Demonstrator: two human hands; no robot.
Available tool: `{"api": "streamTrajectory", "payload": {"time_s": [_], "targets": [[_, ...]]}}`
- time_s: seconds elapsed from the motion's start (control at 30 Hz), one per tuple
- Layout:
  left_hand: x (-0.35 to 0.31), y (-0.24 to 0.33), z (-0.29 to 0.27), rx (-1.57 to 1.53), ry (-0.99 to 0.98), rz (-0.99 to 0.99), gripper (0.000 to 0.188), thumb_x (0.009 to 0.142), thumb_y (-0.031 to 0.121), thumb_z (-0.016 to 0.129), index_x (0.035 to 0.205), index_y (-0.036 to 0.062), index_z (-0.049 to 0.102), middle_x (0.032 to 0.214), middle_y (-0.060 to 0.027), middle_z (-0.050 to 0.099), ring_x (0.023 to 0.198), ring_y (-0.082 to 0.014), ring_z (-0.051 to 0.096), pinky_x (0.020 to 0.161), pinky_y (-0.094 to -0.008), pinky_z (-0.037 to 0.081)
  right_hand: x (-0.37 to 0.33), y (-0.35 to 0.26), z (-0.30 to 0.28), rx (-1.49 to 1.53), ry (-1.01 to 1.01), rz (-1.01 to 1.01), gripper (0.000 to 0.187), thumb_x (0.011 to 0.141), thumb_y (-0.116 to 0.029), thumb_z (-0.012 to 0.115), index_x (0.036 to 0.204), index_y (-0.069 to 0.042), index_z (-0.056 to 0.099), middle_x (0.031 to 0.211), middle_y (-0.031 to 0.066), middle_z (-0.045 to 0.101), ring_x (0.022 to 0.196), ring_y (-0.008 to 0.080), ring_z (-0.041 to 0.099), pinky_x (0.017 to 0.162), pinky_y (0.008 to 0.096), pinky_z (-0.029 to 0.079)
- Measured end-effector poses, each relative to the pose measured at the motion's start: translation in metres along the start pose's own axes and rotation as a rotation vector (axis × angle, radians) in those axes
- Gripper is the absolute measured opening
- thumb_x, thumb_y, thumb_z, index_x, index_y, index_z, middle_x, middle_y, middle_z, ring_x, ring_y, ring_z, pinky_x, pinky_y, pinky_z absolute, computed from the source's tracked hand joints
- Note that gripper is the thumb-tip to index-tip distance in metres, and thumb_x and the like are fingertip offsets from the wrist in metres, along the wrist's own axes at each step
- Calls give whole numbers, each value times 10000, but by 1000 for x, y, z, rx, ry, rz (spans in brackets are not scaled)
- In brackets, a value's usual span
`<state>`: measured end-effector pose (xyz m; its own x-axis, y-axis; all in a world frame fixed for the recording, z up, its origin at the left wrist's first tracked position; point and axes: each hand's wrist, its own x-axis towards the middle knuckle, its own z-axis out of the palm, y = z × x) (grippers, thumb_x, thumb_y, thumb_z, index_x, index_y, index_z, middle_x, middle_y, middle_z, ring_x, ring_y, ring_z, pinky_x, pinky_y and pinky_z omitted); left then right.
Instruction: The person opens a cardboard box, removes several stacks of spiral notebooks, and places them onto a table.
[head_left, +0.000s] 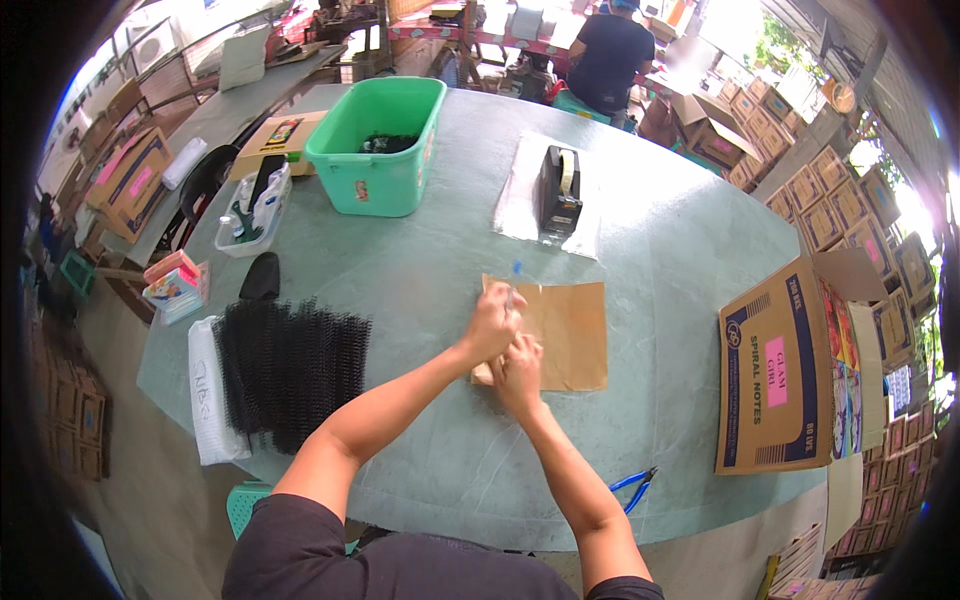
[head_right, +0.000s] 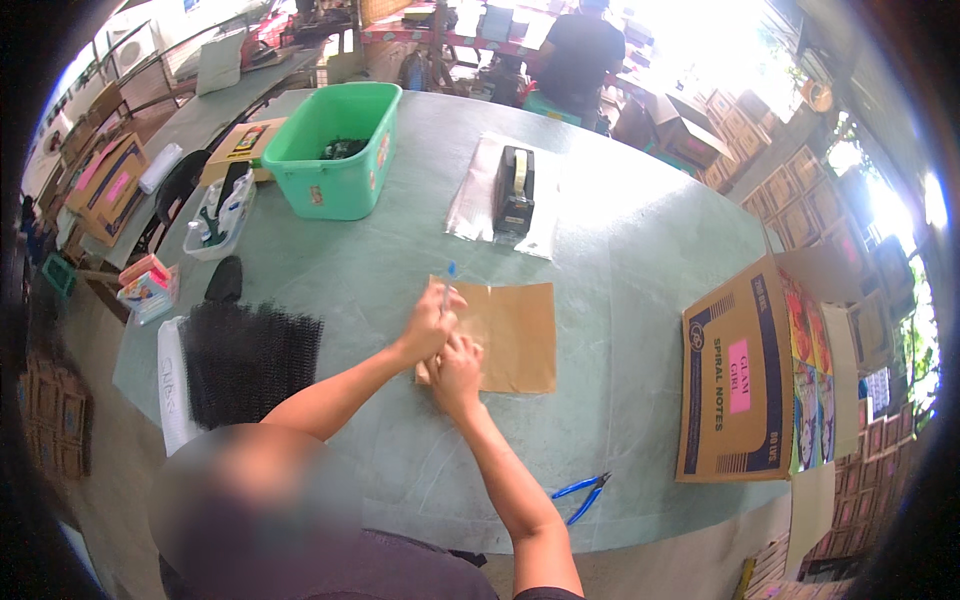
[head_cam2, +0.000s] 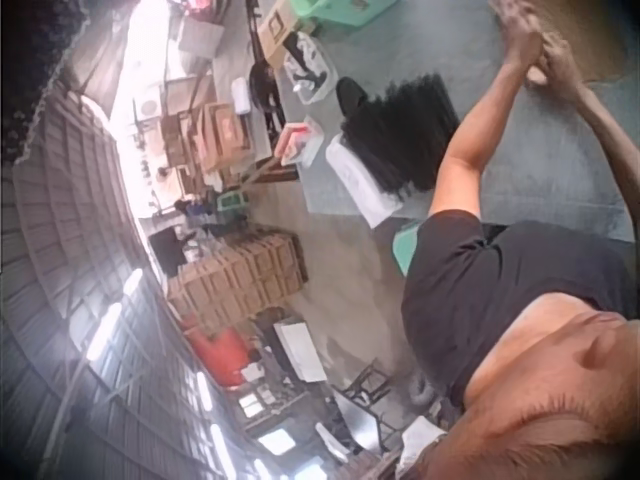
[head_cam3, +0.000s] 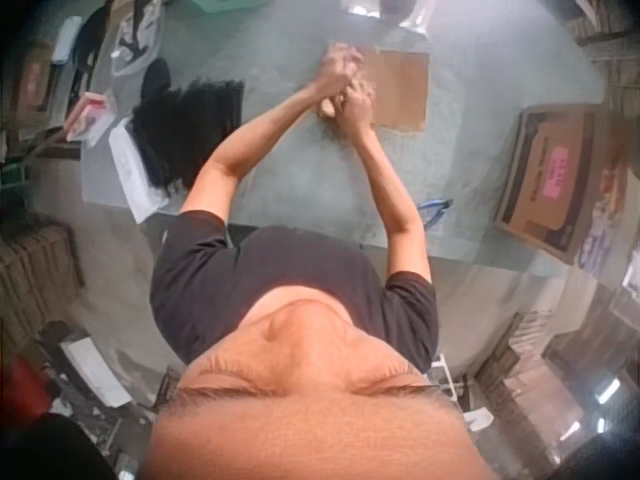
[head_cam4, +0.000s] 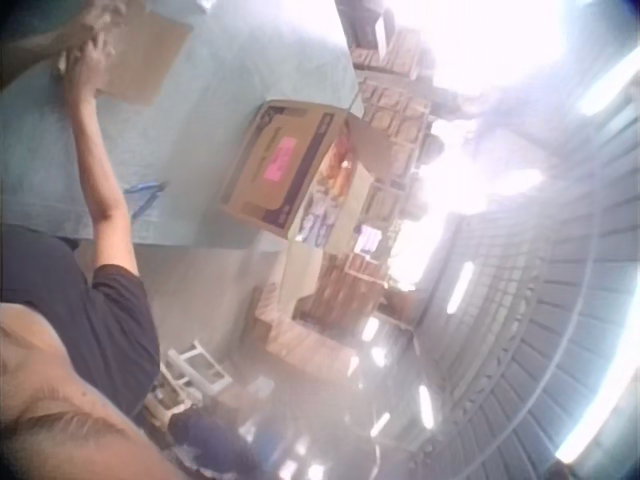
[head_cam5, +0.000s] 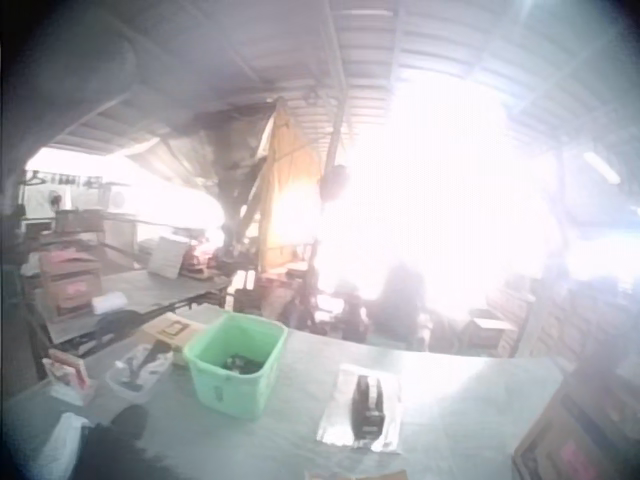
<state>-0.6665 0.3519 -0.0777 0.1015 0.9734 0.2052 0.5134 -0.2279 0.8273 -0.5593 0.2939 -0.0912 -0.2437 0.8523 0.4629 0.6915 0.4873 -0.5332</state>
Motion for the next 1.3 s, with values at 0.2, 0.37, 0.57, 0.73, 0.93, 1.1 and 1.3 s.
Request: {"api": "streamTrajectory", "payload": {"time_s": [0.2, 0.37, 0.57, 0.73, 0.93, 1.1, 1.3], "targets": [[2, -61, -1, 39, 210, -475, 379, 755, 252, 617, 1005, 12, 464, 987, -240, 576, 920, -405, 568, 772, -448, 477, -5, -15, -36, 11, 209, 31, 174, 775, -220, 651, 857, -68, 638, 965, 95, 596, 959, 270, 532, 857, 389, 379], [25, -66, -41, -70, 110, -282, 384, 676, 187, 624, 1016, 78, 483, 936, -186, 609, 888, -380, 586, 755, -460, 463, -45, 0, -28, 46, 267, 118, 100, 789, -111, 627, 813, -16, 613, 936, 124, 590, 924, 274, 540, 837, 379, 410], [34, -101, -355, 404, 442, 55, 195, 611, 162, 635, 756, 32, 620, 762, -189, 627, 738, -343, 623, 646, -410, 498, -105, 22, -46, -62, 436, 314, 106, 822, -80, 572, 782, 16, 590, 841, 110, 578, 817, 225, 545, 752, 323, 433], [-5, -219, -496, 890, 670, -315, 221, 740, 165, 573, 928, 50, 568, 786, -193, 631, 762, -382, 614, 663, -485, 471, -142, 8, -19, -37, 296, 524, 129, 823, -97, 565, 772, 20, 579, 840, 101, 555, 790, 216, 533, 717, 319, 434], [-4, -265, -487, 796, 678, -373, 319, 799, 227, 529, 1064, 51, 498, 1130, -250, 500, 1071, -340, 507, 787, -459, 448, -134, -24, 2, -174, 294, 473, 111, 807, -85, 568, 759, 15, 573, 874, 114, 545, 804, 222, 541, 717, 308, 440], [0, -364, -468, 780, 238, -232, 325, 816, 245, 500, 1053, 24, 522, 1119, -273, 498, 1058, -376, 497, 859, -437, 427, -141, -34, 15, -158, 240, 497, 65, 785, -45, 563, 756, 10, 542, 920, 123, 512, 847, 233, 519, 742, 315, 438], [44, -397, -466, 285, 254, -332, 274, 789, 209, 531, 968, 23, 623, 890, -175, 634, 840, -309, 608, 707, -382, 459, -128, -54, 12, -335, 101, 572, 119, 797, -94, 541, 882, -18, 573, 977, 148, 547, 931, 295, 507, 831, 380, 413]]}}
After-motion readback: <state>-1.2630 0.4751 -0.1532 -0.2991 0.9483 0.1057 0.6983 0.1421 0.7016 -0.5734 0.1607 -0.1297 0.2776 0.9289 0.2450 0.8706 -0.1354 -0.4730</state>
